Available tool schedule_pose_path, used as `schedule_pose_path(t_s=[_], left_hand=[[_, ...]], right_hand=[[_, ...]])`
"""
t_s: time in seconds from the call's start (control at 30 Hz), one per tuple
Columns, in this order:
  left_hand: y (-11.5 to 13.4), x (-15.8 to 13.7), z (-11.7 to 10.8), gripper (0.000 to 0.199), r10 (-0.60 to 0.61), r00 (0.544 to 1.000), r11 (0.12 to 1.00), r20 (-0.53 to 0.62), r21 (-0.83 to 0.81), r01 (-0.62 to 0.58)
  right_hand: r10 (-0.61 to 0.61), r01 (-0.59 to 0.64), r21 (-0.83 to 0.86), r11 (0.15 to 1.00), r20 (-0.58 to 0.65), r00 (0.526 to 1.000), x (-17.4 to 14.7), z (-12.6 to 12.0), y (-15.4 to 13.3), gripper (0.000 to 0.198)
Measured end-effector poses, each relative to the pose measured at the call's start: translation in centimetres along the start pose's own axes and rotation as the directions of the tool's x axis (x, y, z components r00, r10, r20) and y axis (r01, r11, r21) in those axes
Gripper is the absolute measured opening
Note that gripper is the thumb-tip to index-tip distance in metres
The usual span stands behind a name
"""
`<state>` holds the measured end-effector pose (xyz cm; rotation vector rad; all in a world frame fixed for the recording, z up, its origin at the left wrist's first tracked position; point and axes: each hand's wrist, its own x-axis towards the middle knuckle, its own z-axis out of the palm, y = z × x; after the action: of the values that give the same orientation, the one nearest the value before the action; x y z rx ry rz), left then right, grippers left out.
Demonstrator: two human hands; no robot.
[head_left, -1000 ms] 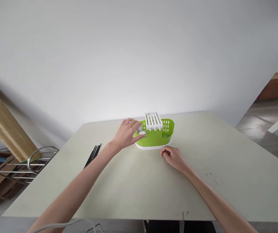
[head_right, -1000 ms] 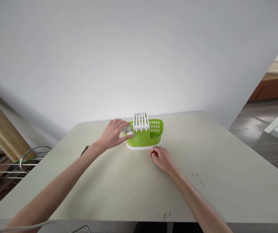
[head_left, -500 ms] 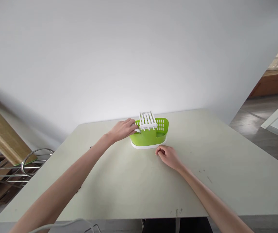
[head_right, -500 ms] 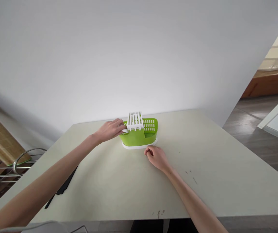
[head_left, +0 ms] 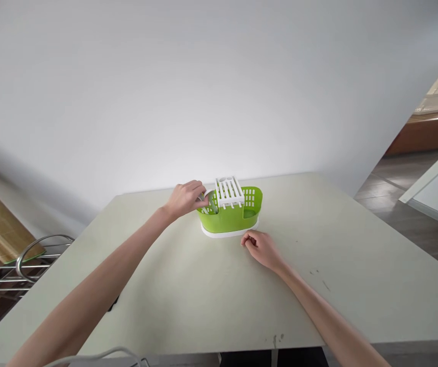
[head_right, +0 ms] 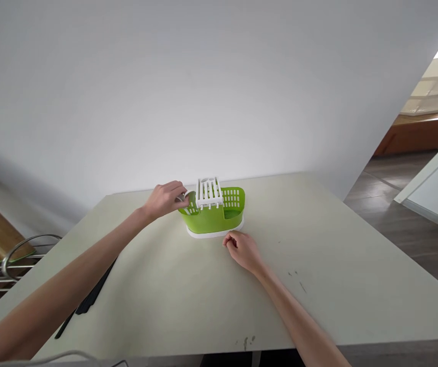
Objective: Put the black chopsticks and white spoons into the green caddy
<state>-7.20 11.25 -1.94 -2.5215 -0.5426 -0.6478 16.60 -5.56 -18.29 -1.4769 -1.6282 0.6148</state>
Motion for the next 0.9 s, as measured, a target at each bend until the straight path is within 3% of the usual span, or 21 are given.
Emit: schedule_pose_path(t_s=[0.2,0.37,0.5,0.7,0.8,0.9], left_hand=[[-0.2,0.6,0.0,0.021,-0.179,0.983,0.983,-0.031,0.033,0.18],[-0.4,1.3,0.2,0.021,-0.24,0.967,0.97,-0.085,0.012,0.241],[-0.9,2.3,0.2,0.02,-0.233,0.966,0.972,-0.111,0.012,0.236],[-1.5,4.2,0.4,0.023,-0.062,0.998,0.998,-0.031,0.009,0.062],[-1.4,4.6,0.6,0.024,-0.066,0.997,0.998,0.049,-0.004,0.066],[-1.6,4.7,0.7,0.023,-0.109,0.992,0.994,0.057,0.022,0.108]], right_hand=[[0.006,-0.006,-0.002,1.0,0.007,1.0,0.0,-0.2,-0.1,0.024],[0.009,-0.009,-0.004,1.0,0.007,1.0,-0.1,-0.3,-0.1,0.024],[0.012,-0.012,0.002,1.0,0.015,1.0,-0.1,-0.3,0.0,0.023],[0.009,-0.009,0.003,1.0,0.016,1.0,-0.1,-0.4,-0.1,0.023],[0.005,-0.005,0.002,1.0,0.014,1.0,-0.1,-0.4,-0.1,0.024],[0.009,-0.009,-0.005,1.0,0.009,1.0,-0.1,-0.4,-0.1,0.023]])
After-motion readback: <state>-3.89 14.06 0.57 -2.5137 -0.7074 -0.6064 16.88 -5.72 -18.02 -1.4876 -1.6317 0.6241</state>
